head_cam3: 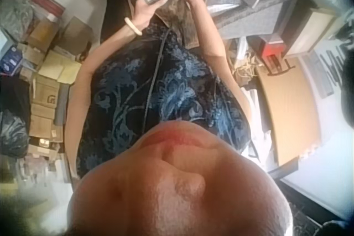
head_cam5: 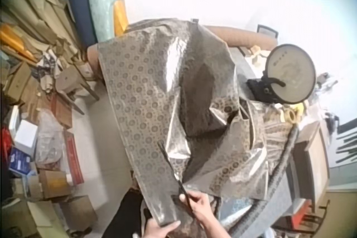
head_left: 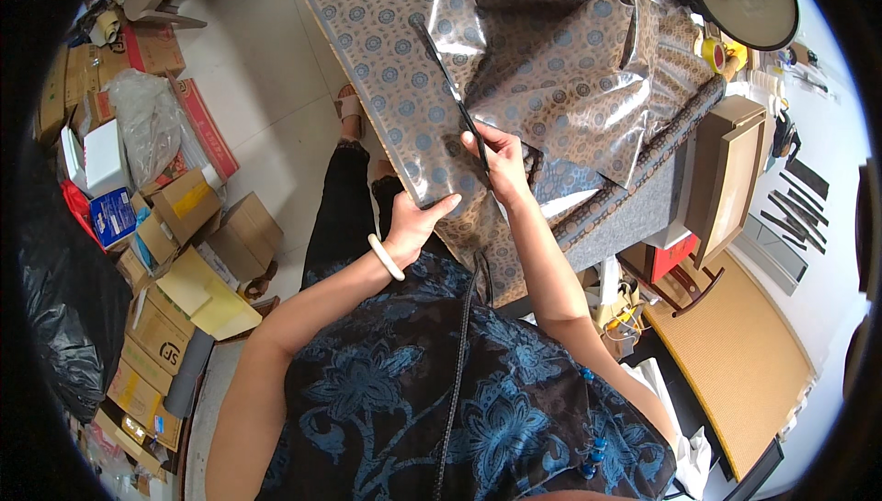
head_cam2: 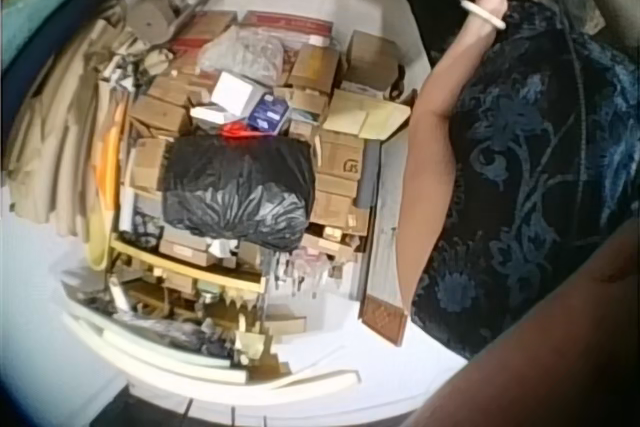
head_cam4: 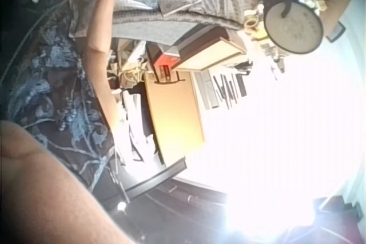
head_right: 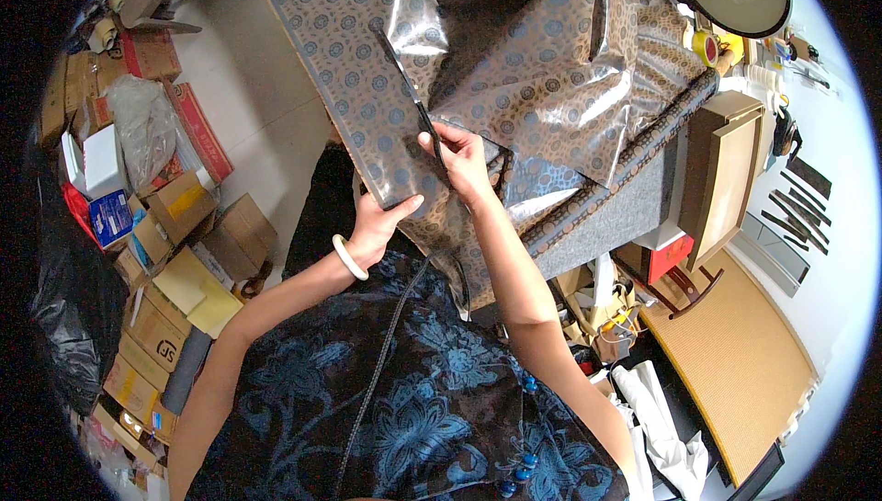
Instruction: The person cuts a large piece of patterned fabric using shears. They unfold the fabric on a workbench and use a wooden tray as a guide to cut a straight edge, then continue trimming the fabric along the edges.
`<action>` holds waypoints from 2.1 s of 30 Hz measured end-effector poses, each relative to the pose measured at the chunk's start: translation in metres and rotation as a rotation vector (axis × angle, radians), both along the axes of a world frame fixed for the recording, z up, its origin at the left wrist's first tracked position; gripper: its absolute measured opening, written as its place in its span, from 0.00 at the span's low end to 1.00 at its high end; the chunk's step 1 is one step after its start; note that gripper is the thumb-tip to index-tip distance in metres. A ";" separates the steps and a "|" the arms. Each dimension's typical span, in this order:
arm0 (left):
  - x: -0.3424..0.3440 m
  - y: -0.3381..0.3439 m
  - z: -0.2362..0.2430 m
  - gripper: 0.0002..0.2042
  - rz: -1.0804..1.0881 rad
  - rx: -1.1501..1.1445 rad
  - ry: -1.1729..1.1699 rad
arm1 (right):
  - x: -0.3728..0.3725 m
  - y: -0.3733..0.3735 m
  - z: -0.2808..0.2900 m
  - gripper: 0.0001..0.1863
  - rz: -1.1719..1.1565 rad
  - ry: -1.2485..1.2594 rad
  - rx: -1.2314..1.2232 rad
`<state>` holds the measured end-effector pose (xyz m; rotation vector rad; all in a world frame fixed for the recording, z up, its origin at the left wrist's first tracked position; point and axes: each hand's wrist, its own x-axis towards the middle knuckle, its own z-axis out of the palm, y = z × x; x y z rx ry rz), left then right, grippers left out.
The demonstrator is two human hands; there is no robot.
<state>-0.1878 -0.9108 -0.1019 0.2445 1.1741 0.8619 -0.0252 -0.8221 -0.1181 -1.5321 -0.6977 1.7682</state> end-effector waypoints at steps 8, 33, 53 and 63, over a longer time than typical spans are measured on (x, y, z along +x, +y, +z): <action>-0.001 -0.001 0.002 0.16 0.018 -0.020 -0.011 | -0.002 0.002 0.004 0.17 0.019 -0.054 -0.008; -0.002 -0.007 -0.008 0.15 -0.021 -0.016 -0.016 | -0.020 0.043 -0.002 0.19 0.044 -0.028 0.063; -0.003 -0.004 -0.003 0.14 -0.065 -0.032 -0.046 | -0.039 0.078 -0.004 0.19 0.058 0.011 0.112; -0.003 -0.007 -0.006 0.14 -0.031 -0.020 -0.045 | -0.042 0.081 -0.005 0.18 0.034 0.042 0.058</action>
